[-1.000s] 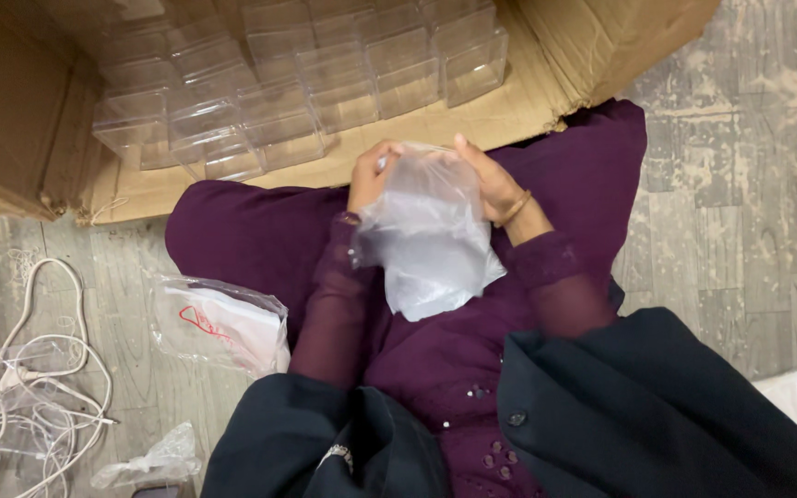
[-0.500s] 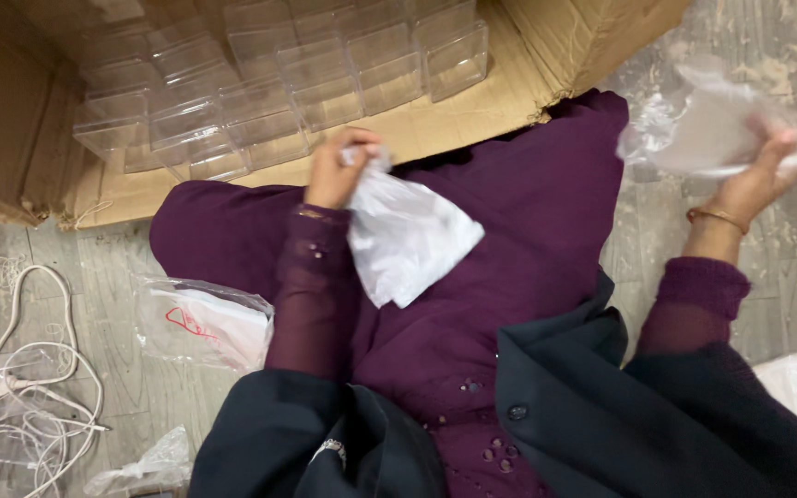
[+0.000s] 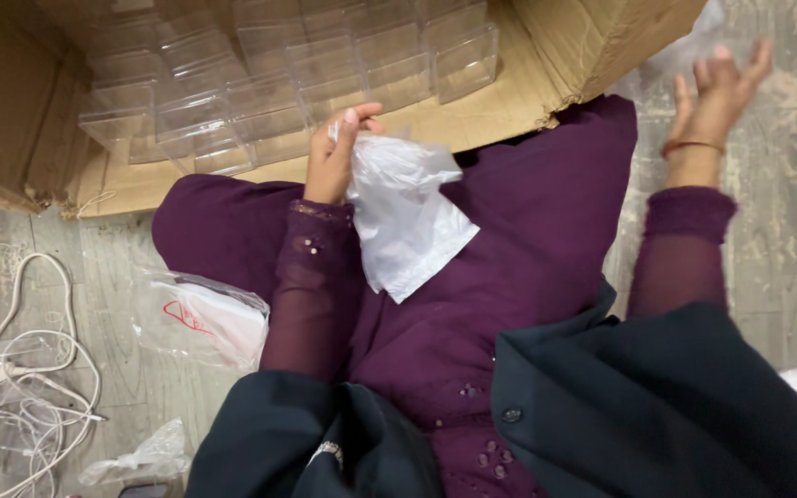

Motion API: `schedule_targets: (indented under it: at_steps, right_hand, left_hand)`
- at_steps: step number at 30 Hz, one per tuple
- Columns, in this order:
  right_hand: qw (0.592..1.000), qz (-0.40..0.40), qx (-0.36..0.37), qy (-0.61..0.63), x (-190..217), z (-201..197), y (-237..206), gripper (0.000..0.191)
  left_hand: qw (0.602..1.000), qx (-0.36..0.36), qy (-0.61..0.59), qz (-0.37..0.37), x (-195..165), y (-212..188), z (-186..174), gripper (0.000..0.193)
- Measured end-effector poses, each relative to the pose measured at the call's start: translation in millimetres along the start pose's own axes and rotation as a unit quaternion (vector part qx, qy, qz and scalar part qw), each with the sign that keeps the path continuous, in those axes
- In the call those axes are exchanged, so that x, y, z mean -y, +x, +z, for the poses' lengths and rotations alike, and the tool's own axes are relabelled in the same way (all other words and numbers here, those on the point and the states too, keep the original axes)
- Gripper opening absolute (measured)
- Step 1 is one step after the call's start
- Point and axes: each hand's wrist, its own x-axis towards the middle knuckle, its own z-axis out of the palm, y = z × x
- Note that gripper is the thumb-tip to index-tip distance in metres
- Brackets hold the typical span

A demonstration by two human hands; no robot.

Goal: The person sits on the floor and removes clear plastic boxes from plastic bags one at a time, then stacks the boxes inside a large cardboard box in front of them. They occasionally set used bags aside and reach for a new bag to unpack the next box.

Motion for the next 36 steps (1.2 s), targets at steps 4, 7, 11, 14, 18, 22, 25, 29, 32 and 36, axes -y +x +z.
schedule_targets:
  at_steps: [4, 7, 11, 14, 18, 22, 25, 29, 32, 36]
  right_hand:
    - [0.990, -0.020, 0.141, -0.010, 10.0, 99.4, -70.8, 0.029]
    - [0.911, 0.023, 0.409, 0.054, 8.3, 160.3, -134.7, 0.030]
    - [0.885, 0.059, 0.443, -0.127, 3.1, 205.0, -172.8, 0.021]
    - [0.893, 0.011, 0.414, -0.177, 2.8, 206.7, -180.6, 0.011]
    - [0.882, -0.014, 0.380, -0.278, 1.4, 199.8, -185.0, 0.013]
    - [0.910, -0.004, 0.380, -0.166, -4.4, 205.4, -184.0, 0.011]
    - [0.908, 0.136, 0.397, -0.006, -9.4, 210.9, -181.8, 0.016]
    - [0.873, 0.115, 0.455, -0.135, -15.4, 208.6, -182.2, 0.016]
    - [0.879, 0.069, 0.449, -0.145, -23.0, 205.2, -179.7, 0.013]
    - [0.902, 0.153, 0.405, 0.019, -38.6, 199.6, -170.5, 0.014]
  left_hand:
    - [0.997, 0.042, -0.059, -0.018, -7.3, 3.1, 21.4, 0.050]
    - [0.996, 0.064, -0.054, -0.007, -11.8, 3.0, 31.5, 0.050]
    - [0.997, 0.066, -0.009, 0.045, -15.7, 0.2, 31.7, 0.039]
    - [0.996, 0.060, 0.030, 0.051, -12.8, -5.2, 26.2, 0.030]
    - [1.000, 0.017, 0.013, -0.001, 2.3, -8.3, 25.5, 0.020]
    - [1.000, -0.002, 0.001, 0.002, 16.2, -6.2, 26.5, 0.017]
    - [1.000, 0.008, 0.001, 0.003, 18.9, -5.4, 24.6, 0.019]
    - [1.000, 0.011, -0.026, 0.013, 19.1, -3.9, 23.2, 0.020]
    - [1.000, 0.003, -0.010, 0.007, 23.8, -4.3, 23.3, 0.020]
    - [0.998, 0.056, -0.015, -0.029, 38.2, -7.5, 19.6, 0.028]
